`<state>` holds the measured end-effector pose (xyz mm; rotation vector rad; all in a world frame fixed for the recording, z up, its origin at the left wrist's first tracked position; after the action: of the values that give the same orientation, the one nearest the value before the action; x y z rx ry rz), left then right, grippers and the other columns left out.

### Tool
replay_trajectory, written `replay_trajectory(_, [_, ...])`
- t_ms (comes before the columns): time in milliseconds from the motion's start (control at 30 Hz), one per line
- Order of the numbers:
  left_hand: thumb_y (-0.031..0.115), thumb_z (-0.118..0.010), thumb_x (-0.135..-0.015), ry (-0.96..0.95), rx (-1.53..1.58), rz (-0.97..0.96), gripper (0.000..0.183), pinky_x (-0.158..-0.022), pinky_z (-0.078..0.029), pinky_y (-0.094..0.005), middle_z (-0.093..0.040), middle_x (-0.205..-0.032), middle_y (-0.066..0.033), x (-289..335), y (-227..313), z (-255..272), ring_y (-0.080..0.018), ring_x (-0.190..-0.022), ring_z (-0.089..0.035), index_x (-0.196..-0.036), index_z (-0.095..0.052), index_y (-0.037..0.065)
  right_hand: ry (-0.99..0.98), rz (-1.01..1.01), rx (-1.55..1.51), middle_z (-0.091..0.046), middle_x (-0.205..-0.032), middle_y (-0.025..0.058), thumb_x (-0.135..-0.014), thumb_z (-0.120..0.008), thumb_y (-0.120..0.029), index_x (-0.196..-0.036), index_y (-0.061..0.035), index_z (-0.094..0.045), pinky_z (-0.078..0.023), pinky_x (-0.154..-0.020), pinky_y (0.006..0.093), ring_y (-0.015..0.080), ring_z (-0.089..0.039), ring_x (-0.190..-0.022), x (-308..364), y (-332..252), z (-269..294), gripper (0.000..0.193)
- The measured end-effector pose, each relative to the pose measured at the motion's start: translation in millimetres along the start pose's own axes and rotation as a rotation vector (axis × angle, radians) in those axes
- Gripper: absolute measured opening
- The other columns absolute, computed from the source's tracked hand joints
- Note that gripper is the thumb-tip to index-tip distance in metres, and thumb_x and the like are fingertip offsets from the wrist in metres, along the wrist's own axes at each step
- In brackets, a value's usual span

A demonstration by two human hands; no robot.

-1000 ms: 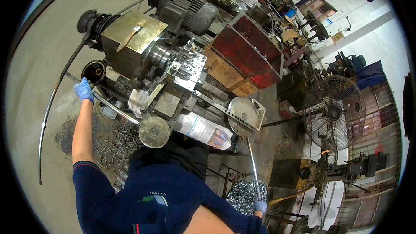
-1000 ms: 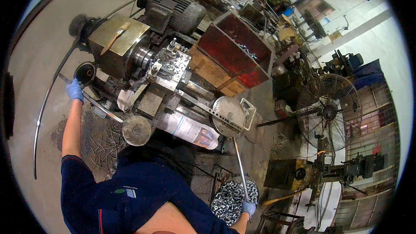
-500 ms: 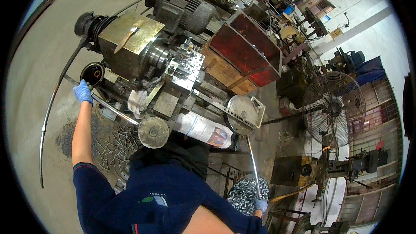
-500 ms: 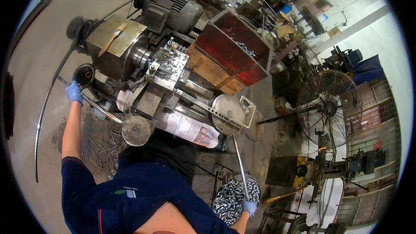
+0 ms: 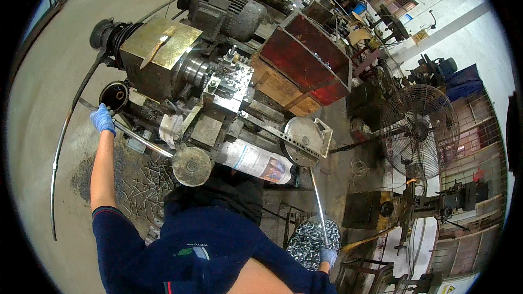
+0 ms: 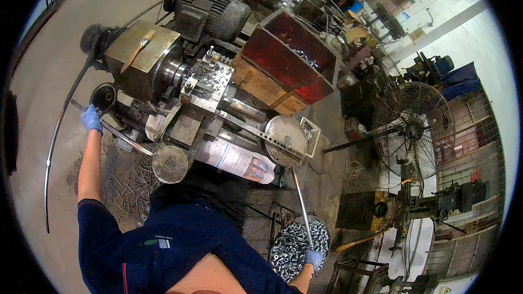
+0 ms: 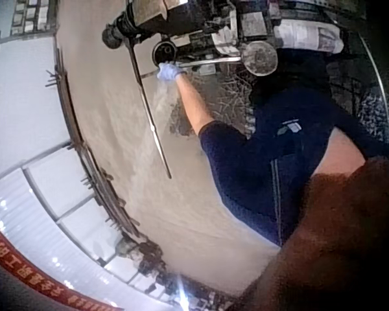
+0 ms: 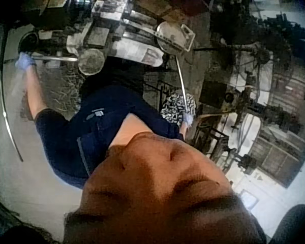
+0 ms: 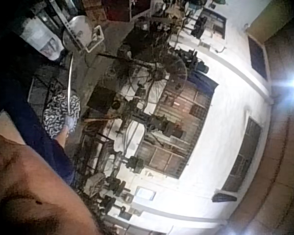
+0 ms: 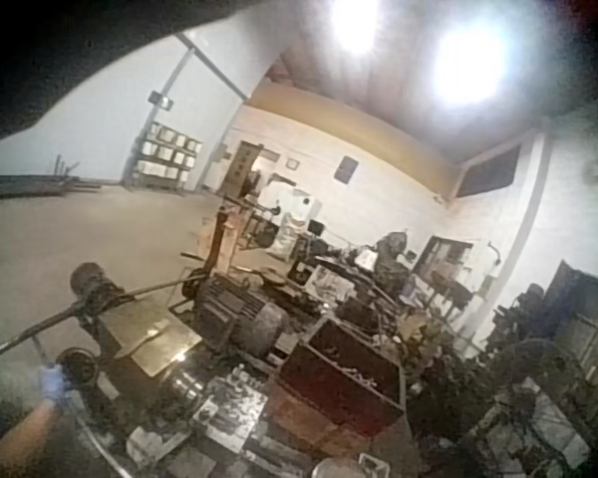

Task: The person operates a metal lathe, picking up small metal components from a bin, securing them in the chuck, using a hand lever to engage the machine for cutting or shaping, and then removing the finished part and placing it back into the container.

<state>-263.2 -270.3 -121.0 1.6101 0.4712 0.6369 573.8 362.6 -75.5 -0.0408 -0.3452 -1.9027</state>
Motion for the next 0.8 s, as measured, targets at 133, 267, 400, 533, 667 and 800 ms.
replay_trajectory(133, [0.012, -0.058, -0.083, 0.002, 0.060, 0.034, 0.019, -0.039, -0.046, -0.0295, -0.059, -0.064, -0.0127, -1.7, -4.9, -1.3, -0.0178, -0.045, -0.055, -0.084, -0.052, -0.006, 0.052, 0.000, -0.017, -0.058, -0.110, 0.0242, -0.063, -0.068, -0.037, -0.103, 0.0006, -0.062, -0.046, -0.088, 0.0408, 0.0356, -0.056, -0.104, 13.3, -0.5, 8.2, 0.055])
replay_trajectory(267, [0.012, -0.058, -0.083, -0.013, 0.053, 0.012, 0.019, -0.039, -0.046, -0.0294, -0.059, -0.063, -0.0123, 0.1, -2.6, -2.5, -0.0173, -0.045, -0.055, -0.082, -0.051, -0.006, 0.112, 0.007, -0.029, -0.062, -0.100, 0.0222, -0.060, -0.070, -0.035, -0.094, -0.0006, -0.065, -0.048, -0.083, 0.0391, 0.0338, -0.060, -0.096, 23.1, -1.7, 14.1, 0.049])
replay_trajectory(400, [0.012, -0.058, -0.083, -0.006, 0.095, 0.031, 0.019, -0.039, -0.047, -0.0294, -0.058, -0.063, -0.0125, -4.5, -8.0, -2.7, -0.0173, -0.046, -0.055, -0.080, -0.051, -0.006, 0.123, 0.013, -0.011, -0.065, -0.095, 0.0208, -0.058, -0.071, -0.031, -0.089, -0.0018, -0.066, -0.050, -0.080, 0.0385, 0.0324, -0.063, -0.091, 11.4, 4.1, 3.8, 0.043])
replay_trajectory(533, [0.012, -0.058, -0.083, -0.014, 0.076, 0.028, 0.020, -0.039, -0.047, -0.0292, -0.059, -0.063, -0.0129, -4.2, -6.6, -2.4, -0.0176, -0.046, -0.056, -0.079, -0.052, -0.007, 0.141, -0.014, 0.003, -0.065, -0.094, 0.0205, -0.063, -0.067, -0.034, -0.088, -0.0021, -0.067, -0.050, -0.080, 0.0394, 0.0335, -0.063, -0.090, 12.2, 4.1, 1.9, 0.041])
replay_trajectory(667, [0.012, -0.058, -0.083, 0.004, 0.050, 0.028, 0.021, -0.040, -0.046, -0.0291, -0.059, -0.062, -0.0128, 1.9, -1.4, -2.4, -0.0178, -0.046, -0.056, -0.081, -0.052, -0.007, 0.141, 0.026, 0.041, -0.065, -0.093, 0.0203, -0.067, -0.064, -0.039, -0.088, -0.0020, -0.067, -0.050, -0.080, 0.0402, 0.0348, -0.063, -0.089, 14.2, 2.6, 0.9, 0.043])
replay_trajectory(800, [0.012, -0.059, -0.083, -0.011, 0.047, 0.034, 0.021, -0.040, -0.046, -0.0291, -0.059, -0.065, -0.0131, 0.4, -5.2, -4.0, -0.0180, -0.047, -0.056, -0.085, -0.050, -0.007, 0.145, 0.039, 0.005, -0.065, -0.094, 0.0203, -0.067, -0.064, -0.039, -0.089, -0.0026, -0.068, -0.050, -0.080, 0.0405, 0.0345, -0.062, -0.091, -7.8, 15.3, -21.7, 0.042])
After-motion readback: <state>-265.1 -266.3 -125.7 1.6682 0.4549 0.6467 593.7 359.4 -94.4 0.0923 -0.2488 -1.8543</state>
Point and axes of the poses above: each hand's wrist, its own x-axis away from the middle knuckle, its own z-axis out of the back of the hand, y = z × x, the point moved 7 cm from there along -x, towards the middle knuckle
